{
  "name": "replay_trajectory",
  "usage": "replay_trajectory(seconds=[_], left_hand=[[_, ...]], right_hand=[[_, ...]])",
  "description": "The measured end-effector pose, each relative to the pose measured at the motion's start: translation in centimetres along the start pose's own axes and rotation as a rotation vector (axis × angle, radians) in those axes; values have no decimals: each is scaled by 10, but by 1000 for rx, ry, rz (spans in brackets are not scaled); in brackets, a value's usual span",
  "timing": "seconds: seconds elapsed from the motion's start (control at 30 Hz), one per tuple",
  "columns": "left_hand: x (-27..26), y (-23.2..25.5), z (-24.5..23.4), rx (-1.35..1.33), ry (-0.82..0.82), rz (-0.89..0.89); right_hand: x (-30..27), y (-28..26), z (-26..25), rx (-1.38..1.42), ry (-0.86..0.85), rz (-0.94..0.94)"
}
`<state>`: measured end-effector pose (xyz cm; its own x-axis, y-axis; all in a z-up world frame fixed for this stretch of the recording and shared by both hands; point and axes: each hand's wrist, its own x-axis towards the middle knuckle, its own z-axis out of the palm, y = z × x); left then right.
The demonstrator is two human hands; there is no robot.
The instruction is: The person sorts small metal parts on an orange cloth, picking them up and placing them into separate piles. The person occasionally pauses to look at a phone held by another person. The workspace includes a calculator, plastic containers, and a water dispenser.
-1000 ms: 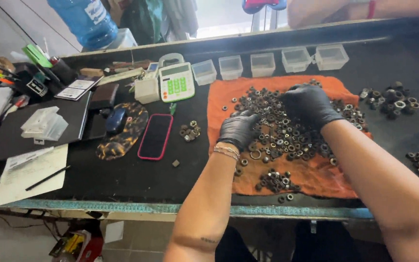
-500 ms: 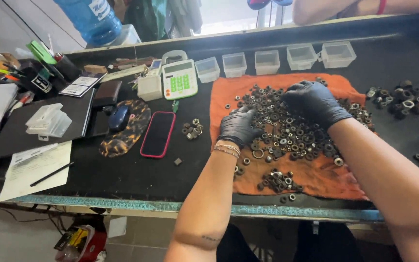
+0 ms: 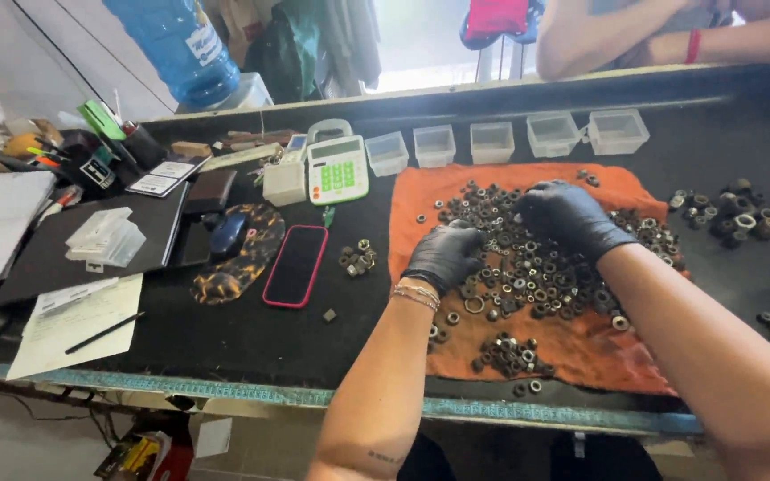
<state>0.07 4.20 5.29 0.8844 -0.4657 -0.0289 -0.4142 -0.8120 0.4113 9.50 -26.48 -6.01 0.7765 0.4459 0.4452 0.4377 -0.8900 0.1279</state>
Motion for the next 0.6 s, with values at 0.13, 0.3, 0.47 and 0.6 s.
replay_trajectory(seconds=[0.13, 0.3, 0.47, 0.6], left_hand=[[2, 0, 5, 14, 26, 9], [-2, 7, 1, -37, 208, 18], [8, 14, 9, -291, 231, -50], [26, -1, 9, -277, 367, -158]], right_hand=[[7, -12, -13, 247, -63, 193], [15, -15, -26, 212, -32, 136], [34, -68, -66, 704, -48, 123], [48, -104, -93, 962, -33, 322]])
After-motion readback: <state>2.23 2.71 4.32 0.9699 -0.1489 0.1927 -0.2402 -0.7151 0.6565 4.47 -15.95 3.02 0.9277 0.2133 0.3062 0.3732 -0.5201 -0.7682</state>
